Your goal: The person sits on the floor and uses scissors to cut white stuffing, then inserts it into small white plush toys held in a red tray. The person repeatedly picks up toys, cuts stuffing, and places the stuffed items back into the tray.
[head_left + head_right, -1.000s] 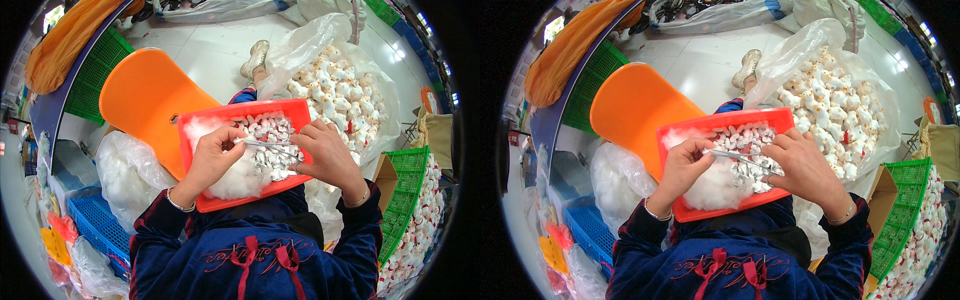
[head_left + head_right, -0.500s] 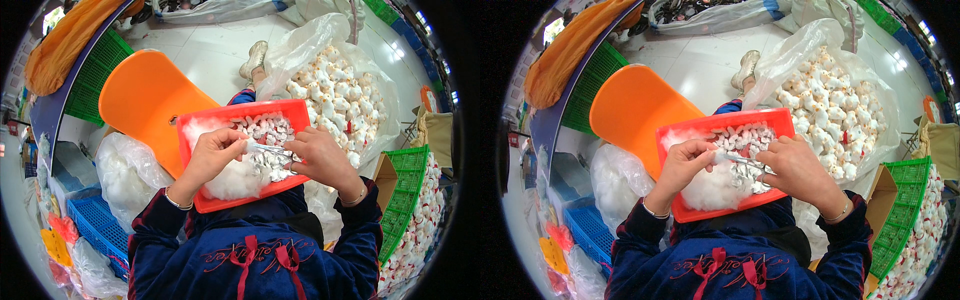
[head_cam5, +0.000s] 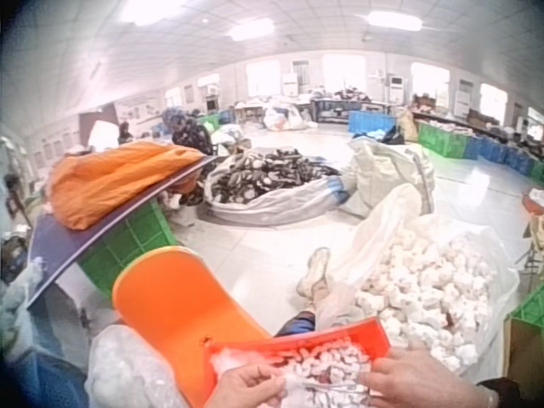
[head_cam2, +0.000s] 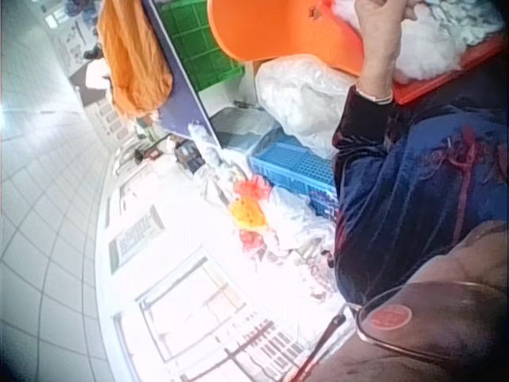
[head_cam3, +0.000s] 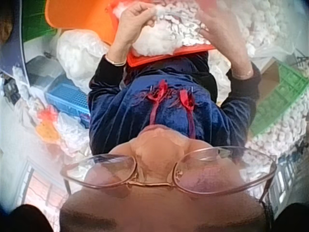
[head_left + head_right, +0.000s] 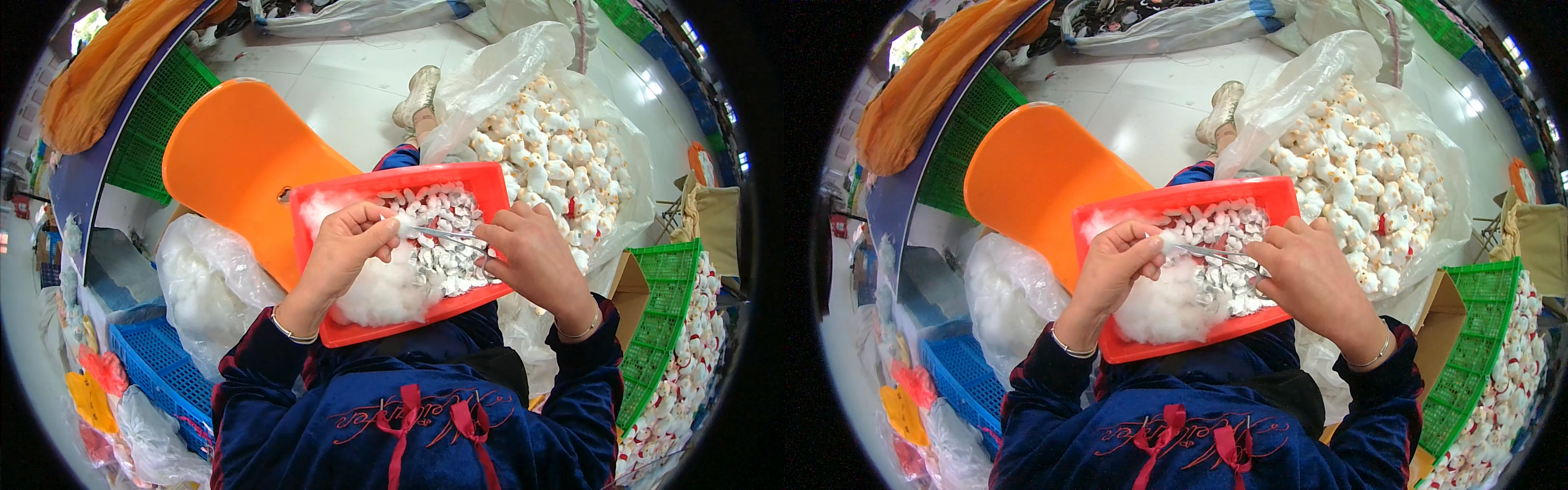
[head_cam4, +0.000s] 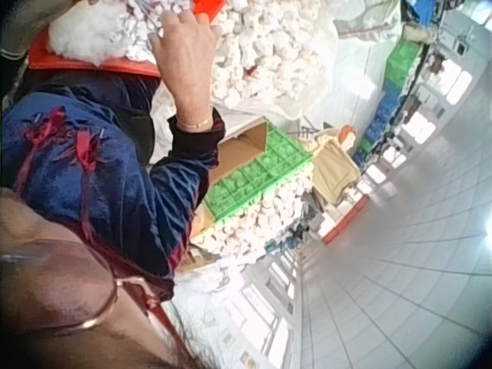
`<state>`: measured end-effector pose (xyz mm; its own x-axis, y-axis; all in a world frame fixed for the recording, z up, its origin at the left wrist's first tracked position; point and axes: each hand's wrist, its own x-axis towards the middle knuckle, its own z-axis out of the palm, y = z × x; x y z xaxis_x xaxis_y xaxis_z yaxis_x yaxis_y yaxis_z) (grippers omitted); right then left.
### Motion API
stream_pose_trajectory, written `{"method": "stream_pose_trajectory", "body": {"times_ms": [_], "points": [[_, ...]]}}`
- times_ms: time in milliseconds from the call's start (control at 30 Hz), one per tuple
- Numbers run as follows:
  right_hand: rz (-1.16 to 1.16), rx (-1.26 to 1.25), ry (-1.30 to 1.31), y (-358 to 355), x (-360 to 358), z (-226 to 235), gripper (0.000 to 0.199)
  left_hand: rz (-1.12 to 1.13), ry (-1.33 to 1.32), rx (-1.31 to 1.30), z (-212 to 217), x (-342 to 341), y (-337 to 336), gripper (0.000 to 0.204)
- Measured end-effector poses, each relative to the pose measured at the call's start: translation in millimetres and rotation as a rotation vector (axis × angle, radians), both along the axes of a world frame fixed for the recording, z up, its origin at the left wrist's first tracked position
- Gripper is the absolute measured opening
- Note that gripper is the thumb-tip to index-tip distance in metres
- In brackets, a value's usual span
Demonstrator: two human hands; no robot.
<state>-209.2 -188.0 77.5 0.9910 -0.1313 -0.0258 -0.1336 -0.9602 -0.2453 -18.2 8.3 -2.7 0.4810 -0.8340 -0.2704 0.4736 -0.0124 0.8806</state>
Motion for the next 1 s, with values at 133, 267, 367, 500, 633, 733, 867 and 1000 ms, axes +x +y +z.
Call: {"method": "stream_pose_trajectory", "body": {"times_ms": [133, 267, 367, 500, 633, 733, 867, 1000], "points": [[0.04, 0.047, 0.072, 2.3, 5.6, -1.2, 0.035, -0.021, -0.078, 0.036, -4.3, 0.8, 2.4, 0.008], [0.013, 0.164, -0.029, -7.6, -0.2, -9.5, 0.049, 0.01, -0.014, -0.002, -2.7, 2.8, 2.7, 0.008], [-0.058, 0.23, -0.087, -7.6, -5.4, -16.9, 0.064, 0.081, 0.159, -0.045, -6.1, 5.4, 4.0, 0.008], [-0.001, 0.316, -0.154, 1.3, -1.9, -39.3, 0.068, 0.031, 0.227, -0.042, -1.3, -1.7, 4.1, 0.009], [0.003, 0.283, -0.099, -0.7, -2.4, -41.1, 0.052, 0.022, 0.22, -0.038, 1.3, -2.0, 6.6, 0.011], [0.0, 0.264, -0.026, -3.8, -6.8, -31.1, 0.039, 0.052, 0.105, -0.025, 2.7, -2.0, 3.8, 0.01], [0.05, 0.182, 0.033, -5.3, -5.3, -15.6, 0.037, -0.077, -0.057, 0.057, 4.7, -3.0, 4.4, 0.007], [0.086, 0.137, 0.037, -3.1, -0.6, -10.7, 0.039, -0.125, -0.184, 0.066, 2.1, -0.7, 3.6, 0.008]]}}
